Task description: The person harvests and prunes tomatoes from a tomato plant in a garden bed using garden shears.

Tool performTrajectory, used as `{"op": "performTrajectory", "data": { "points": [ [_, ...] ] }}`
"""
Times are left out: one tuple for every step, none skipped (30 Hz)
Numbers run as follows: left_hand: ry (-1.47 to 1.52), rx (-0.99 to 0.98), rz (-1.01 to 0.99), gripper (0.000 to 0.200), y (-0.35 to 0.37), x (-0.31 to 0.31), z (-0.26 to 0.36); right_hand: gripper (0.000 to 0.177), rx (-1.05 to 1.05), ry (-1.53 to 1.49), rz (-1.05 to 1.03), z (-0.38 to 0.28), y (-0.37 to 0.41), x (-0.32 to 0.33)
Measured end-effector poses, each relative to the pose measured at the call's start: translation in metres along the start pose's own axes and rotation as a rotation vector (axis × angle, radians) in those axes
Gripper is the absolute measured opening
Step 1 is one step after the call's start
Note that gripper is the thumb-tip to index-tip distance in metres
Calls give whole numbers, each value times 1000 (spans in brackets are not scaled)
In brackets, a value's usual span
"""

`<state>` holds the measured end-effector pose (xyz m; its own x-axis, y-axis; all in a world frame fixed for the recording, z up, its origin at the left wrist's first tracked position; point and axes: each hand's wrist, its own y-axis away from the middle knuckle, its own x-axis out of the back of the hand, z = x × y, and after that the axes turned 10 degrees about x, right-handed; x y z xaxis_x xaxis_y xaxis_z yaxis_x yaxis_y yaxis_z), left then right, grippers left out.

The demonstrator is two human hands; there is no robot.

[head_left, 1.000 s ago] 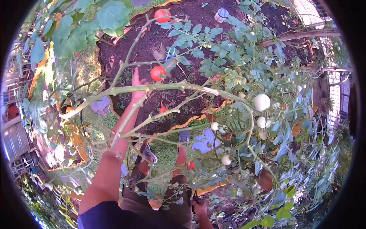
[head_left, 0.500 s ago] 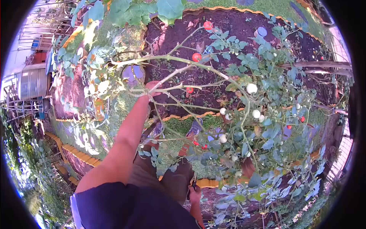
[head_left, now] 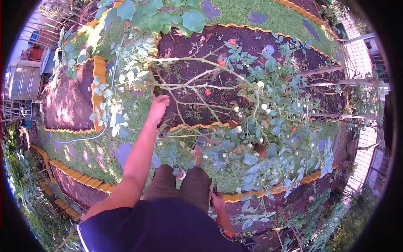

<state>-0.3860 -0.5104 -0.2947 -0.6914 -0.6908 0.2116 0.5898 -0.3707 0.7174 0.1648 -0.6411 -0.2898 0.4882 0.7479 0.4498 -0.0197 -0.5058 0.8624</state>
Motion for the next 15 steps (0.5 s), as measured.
{"op": "performTrajectory", "data": {
  "points": [
    [-15,-67,-31,26,19,1,1,73,1,-27,-26,-3,6,0],
    [-30,-134,-58,26,39,3,1,73,4,-54,-54,-6,11,-2],
    [-69,-226,-85,27,62,5,3,77,14,-40,-65,-8,15,-4],
    [-91,-241,-129,27,91,9,5,77,44,18,-46,-5,21,-8],
    [-86,-260,-181,28,123,14,8,78,78,73,-24,-2,24,-12],
    [-84,-278,-237,29,159,21,8,79,108,126,-2,1,29,-17],
    [-126,-301,-291,30,195,30,5,77,116,123,-25,8,32,-20],
    [-171,-324,-346,32,229,41,-2,77,128,143,-17,14,42,-21],
    [-261,-378,-419,33,257,57,-14,77,144,159,-9,16,49,-23],
    [-354,-429,-492,33,284,73,-27,77,158,173,-2,21,55,-24],
    [-449,-480,-566,34,309,89,-43,76,130,183,-40,25,58,-25],
    [-508,-390,-647,37,322,107,-66,76,102,189,-77,32,55,-26],
    [-566,-296,-727,40,329,127,-98,75,73,196,-115,37,59,-26],
    [-681,-323,-663,41,334,149,-138,75,85,223,-96,38,68,-24],
    [-797,-349,-595,42,333,171,-187,74,98,249,-78,35,79,-21]
  ]
}}
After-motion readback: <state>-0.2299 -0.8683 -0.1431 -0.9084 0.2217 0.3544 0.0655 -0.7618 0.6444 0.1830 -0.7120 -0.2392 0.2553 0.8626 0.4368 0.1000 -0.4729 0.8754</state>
